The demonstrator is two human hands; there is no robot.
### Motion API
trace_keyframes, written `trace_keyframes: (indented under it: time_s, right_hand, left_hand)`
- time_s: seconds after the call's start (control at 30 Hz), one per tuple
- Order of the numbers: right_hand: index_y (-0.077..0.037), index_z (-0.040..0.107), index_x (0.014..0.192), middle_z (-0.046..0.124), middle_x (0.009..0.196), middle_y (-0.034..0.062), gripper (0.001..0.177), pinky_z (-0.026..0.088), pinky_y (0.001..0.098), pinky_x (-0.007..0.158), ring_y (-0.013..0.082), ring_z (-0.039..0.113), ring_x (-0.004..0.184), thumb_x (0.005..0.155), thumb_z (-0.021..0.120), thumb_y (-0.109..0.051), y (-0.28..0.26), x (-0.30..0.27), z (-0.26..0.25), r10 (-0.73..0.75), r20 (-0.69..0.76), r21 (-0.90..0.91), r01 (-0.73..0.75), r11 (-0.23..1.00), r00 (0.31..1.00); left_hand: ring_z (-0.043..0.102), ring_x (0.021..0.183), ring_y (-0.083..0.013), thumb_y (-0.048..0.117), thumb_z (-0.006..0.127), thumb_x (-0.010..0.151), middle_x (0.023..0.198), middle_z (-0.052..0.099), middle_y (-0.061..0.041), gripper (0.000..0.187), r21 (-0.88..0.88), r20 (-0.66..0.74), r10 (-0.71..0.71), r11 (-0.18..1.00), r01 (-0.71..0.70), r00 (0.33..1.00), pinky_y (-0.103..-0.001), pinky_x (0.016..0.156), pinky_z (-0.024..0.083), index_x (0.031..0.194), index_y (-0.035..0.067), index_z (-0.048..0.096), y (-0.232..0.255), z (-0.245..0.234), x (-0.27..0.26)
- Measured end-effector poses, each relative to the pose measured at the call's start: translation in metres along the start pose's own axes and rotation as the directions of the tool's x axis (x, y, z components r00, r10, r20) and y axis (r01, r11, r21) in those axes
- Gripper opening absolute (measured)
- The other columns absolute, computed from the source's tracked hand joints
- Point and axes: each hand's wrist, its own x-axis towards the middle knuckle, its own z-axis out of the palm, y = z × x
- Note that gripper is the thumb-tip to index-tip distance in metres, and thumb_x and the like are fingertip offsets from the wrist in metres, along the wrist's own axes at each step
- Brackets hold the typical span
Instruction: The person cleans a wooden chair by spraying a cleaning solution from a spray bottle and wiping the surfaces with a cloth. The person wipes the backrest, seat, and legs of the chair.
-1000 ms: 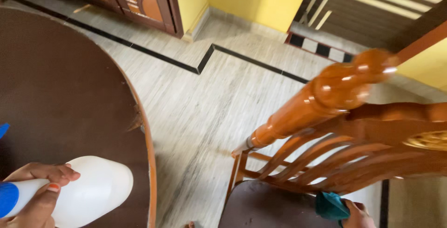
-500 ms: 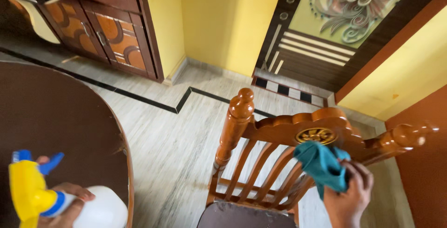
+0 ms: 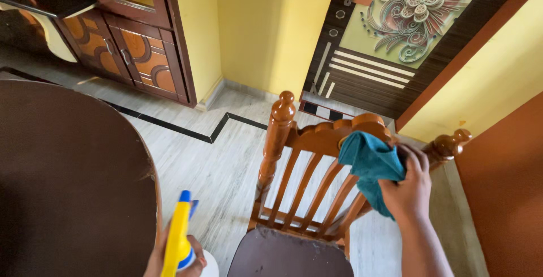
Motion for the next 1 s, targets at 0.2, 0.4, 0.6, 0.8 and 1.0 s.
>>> trace_keyframes:
  time_s: [0.2, 0.4, 0.6, 0.8, 1.0]
  right_hand:
    - [-0.011, 0.068, 0.124, 0.067, 0.122, 0.0135, 0.057, 0.052, 0.0423, 0.098, 0.0348, 0.065, 0.116, 0.068, 0.073, -0.004, 0.028, -0.066, 0.001, 0.179, 0.147, -0.017, -0.178, 0.984, 0.973]
    - [-0.016, 0.070, 0.126, 0.068, 0.124, 0.0124, 0.052, 0.052, 0.0413, 0.098, 0.0319, 0.067, 0.116, 0.075, 0.072, -0.005, 0.033, -0.114, -0.005, 0.419, 0.062, 0.008, -0.420, 0.908, 0.906]
    - [-0.016, 0.071, 0.126, 0.069, 0.123, 0.0128, 0.056, 0.052, 0.0409, 0.098, 0.0324, 0.066, 0.117, 0.072, 0.075, -0.006, 0.029, -0.116, -0.008, 0.412, 0.060, -0.056, -0.409, 0.911, 0.909]
    - [-0.015, 0.070, 0.126, 0.069, 0.122, 0.0125, 0.060, 0.051, 0.0400, 0.099, 0.0311, 0.066, 0.117, 0.068, 0.075, -0.003, 0.001, -0.108, 0.008, 0.413, 0.038, -0.023, -0.412, 0.911, 0.910]
    - [-0.011, 0.070, 0.122, 0.070, 0.122, 0.0123, 0.047, 0.051, 0.0371, 0.100, 0.0298, 0.068, 0.116, 0.076, 0.074, -0.003, -0.053, -0.093, 0.022, 0.285, -0.132, 0.020, -0.285, 0.958, 0.949]
  left_hand:
    - [0.071, 0.069, -0.0198, -0.006, 0.070, 0.070, 0.072, 0.067, -0.014, 0.103, 0.243, 0.031, 0.089, 0.966, -0.093, 0.996, -0.032, 0.077, 0.051, 0.161, 0.016, 0.027, 0.019, 0.005, 0.008]
    - [0.071, 0.067, -0.0179, -0.004, 0.074, 0.059, 0.067, 0.066, -0.007, 0.112, 0.239, 0.113, 0.090, 0.964, -0.115, 0.990, -0.031, 0.075, 0.052, 0.160, 0.016, 0.030, 0.027, -0.002, 0.008]
    - [0.070, 0.067, -0.0185, -0.004, 0.075, 0.060, 0.068, 0.064, -0.009, 0.115, 0.259, 0.136, 0.043, 0.963, -0.077, 0.990, -0.030, 0.074, 0.053, 0.162, 0.019, 0.027, 0.047, -0.003, 0.023]
    - [0.069, 0.066, -0.0182, -0.003, 0.072, 0.062, 0.068, 0.064, -0.008, 0.110, 0.073, 0.226, -0.008, 0.997, -0.008, 0.974, -0.032, 0.072, 0.054, 0.161, 0.018, 0.031, 0.057, -0.008, 0.035]
    - [0.071, 0.066, -0.0189, -0.002, 0.071, 0.063, 0.066, 0.065, -0.009, 0.109, 0.133, 0.361, -0.080, 0.990, 0.034, 0.929, -0.031, 0.074, 0.055, 0.162, 0.020, 0.030, 0.095, -0.004, 0.058]
